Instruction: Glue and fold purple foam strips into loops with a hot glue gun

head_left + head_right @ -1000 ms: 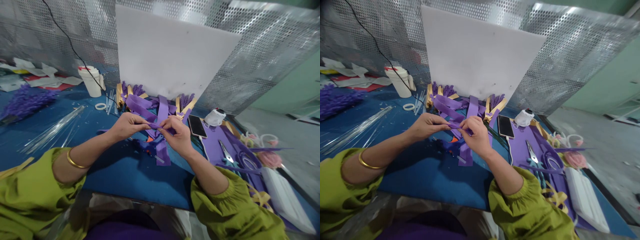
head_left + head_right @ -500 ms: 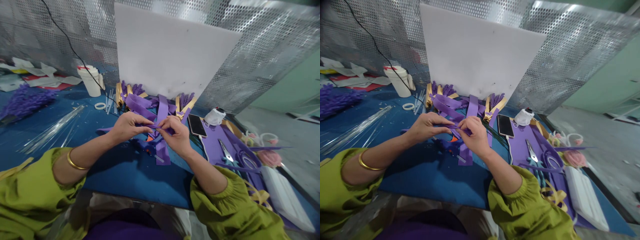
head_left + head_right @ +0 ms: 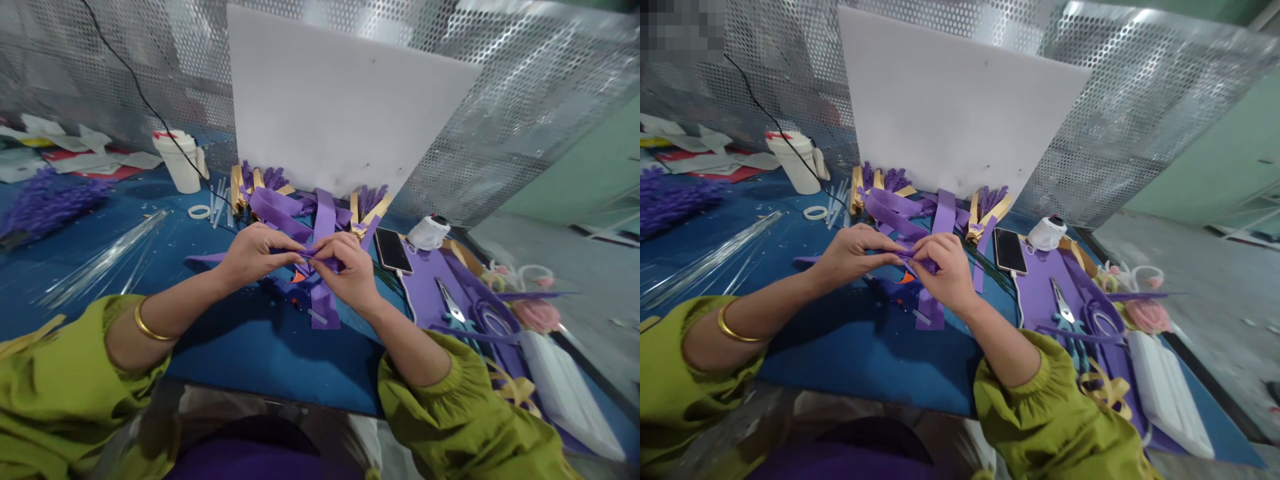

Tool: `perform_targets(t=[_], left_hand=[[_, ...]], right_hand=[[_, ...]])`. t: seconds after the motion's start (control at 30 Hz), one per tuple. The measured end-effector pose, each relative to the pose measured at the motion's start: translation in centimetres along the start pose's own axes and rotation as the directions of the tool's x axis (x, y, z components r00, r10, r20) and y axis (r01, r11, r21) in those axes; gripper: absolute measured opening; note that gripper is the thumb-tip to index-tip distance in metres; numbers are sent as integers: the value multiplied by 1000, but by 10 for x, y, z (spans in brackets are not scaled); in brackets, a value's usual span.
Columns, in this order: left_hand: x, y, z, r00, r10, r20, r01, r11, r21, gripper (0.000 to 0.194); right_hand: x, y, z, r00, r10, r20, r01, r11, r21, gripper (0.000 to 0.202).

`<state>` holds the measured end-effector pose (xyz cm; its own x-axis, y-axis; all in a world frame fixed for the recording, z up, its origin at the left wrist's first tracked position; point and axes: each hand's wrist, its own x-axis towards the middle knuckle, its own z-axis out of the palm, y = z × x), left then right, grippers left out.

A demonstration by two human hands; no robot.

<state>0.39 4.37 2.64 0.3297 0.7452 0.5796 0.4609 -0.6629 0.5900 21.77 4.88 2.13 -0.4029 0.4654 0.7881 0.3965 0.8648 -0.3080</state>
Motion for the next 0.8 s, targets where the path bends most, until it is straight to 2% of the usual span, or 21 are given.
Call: perform_targets(t=[0.13,0.37,0.6,0.8], left_hand=[[0,1,0,1000,13,-14,-13,1000,7,10],[0,2,1,1000,-14,25,15,999,-40,13],[0,4,1,998,-69,10,69,996,-55,17],[0,4,1,999,-34,21,34,999,15,15]], right_hand=[[0,-2,1,1000,-14,7,14,1000,19,18],[-2,-1,3,1000,-8,28,7,1000,28,16],[-2,-2,3,997,73,21,-74,996,44,16],[-1,-3,1,998,43,35,-45,998,34,17]])
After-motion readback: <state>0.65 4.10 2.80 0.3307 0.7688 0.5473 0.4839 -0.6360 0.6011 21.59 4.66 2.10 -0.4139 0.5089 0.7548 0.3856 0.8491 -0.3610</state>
